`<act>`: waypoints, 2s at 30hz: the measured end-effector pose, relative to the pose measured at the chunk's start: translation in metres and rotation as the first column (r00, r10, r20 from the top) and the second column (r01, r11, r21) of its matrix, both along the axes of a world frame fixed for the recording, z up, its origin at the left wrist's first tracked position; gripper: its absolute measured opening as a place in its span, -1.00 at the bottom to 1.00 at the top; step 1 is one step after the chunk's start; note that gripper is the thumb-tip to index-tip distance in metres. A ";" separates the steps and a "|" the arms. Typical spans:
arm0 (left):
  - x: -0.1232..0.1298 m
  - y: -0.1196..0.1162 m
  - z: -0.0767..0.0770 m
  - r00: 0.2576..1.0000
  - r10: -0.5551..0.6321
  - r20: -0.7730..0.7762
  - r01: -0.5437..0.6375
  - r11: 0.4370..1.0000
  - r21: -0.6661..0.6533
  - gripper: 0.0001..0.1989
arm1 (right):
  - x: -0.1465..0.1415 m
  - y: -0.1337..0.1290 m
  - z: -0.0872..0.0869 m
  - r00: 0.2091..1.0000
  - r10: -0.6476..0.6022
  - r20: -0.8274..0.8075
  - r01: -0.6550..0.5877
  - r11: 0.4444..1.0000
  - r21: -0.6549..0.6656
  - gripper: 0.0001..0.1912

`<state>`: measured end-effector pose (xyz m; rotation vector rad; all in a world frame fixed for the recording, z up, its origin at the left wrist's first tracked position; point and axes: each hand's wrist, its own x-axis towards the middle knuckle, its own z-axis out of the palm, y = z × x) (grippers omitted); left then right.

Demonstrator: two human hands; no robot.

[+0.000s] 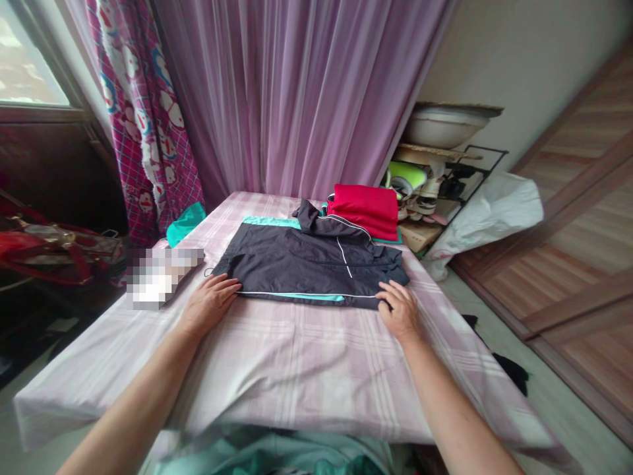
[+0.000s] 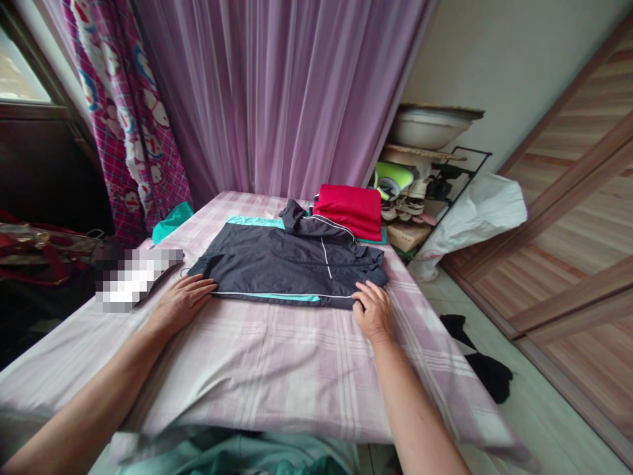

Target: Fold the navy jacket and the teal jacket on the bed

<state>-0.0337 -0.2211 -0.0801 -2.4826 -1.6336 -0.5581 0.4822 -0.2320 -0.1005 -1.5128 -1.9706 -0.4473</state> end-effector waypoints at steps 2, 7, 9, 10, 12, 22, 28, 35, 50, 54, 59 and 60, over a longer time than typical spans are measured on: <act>-0.001 0.001 0.001 1.000 -0.014 -0.024 0.013 0.999 -0.032 -0.56 | 0.005 -0.005 -0.004 0.999 0.049 0.024 -0.048 0.998 -0.029 -0.69; -0.007 0.006 0.015 0.987 -0.073 -0.145 0.055 0.991 -0.125 -0.54 | 0.011 -0.009 -0.011 0.997 0.057 0.045 -0.052 0.993 -0.107 -0.56; -0.009 0.008 0.022 0.975 -0.126 -0.183 0.098 0.983 -0.158 -0.52 | 0.009 -0.008 -0.010 0.998 0.039 0.045 -0.033 0.992 -0.120 -0.58; -0.010 0.008 0.026 0.968 -0.154 -0.196 0.121 0.978 -0.171 -0.51 | 0.008 -0.006 -0.008 0.998 0.028 0.049 -0.022 0.992 -0.126 -0.59; -0.009 0.009 0.031 0.960 -0.182 -0.213 0.145 0.973 -0.177 -0.50 | 0.004 -0.005 -0.002 0.998 0.001 0.061 0.008 0.990 -0.141 -0.61; -0.007 -0.014 0.054 0.968 -0.066 -0.243 0.053 0.997 -0.057 -0.61 | -0.014 -0.027 0.026 0.990 -0.079 0.115 0.107 0.957 -0.268 -0.61; -0.007 -0.032 0.042 0.976 -0.043 -0.215 0.020 0.994 -0.108 -0.60 | -0.015 -0.031 0.028 0.998 -0.025 0.063 0.046 0.931 -0.362 -0.62; -0.014 -0.041 0.035 0.986 -0.086 -0.141 0.073 0.993 -0.089 -0.61 | -0.003 -0.038 0.017 0.990 0.076 -0.120 -0.111 0.940 -0.322 -0.63; 0.056 0.005 0.043 0.991 0.101 -0.085 -0.110 0.988 -0.110 -0.47 | -0.122 -0.001 0.073 0.999 0.038 -0.006 -0.038 0.938 -0.344 -0.52; 0.078 0.010 0.023 0.973 0.184 -0.143 -0.214 0.949 -0.233 -0.37 | -0.156 -0.001 0.061 0.995 0.068 0.069 -0.014 0.808 -0.589 -0.41; 0.074 0.011 0.013 0.977 0.162 -0.138 -0.195 0.943 -0.272 -0.32 | -0.127 -0.008 0.048 0.992 0.075 0.097 0.009 0.743 -0.670 -0.37; 0.073 0.012 0.012 0.978 0.158 -0.133 -0.189 0.947 -0.260 -0.33 | -0.115 -0.008 0.046 0.992 0.058 0.112 0.032 0.743 -0.669 -0.37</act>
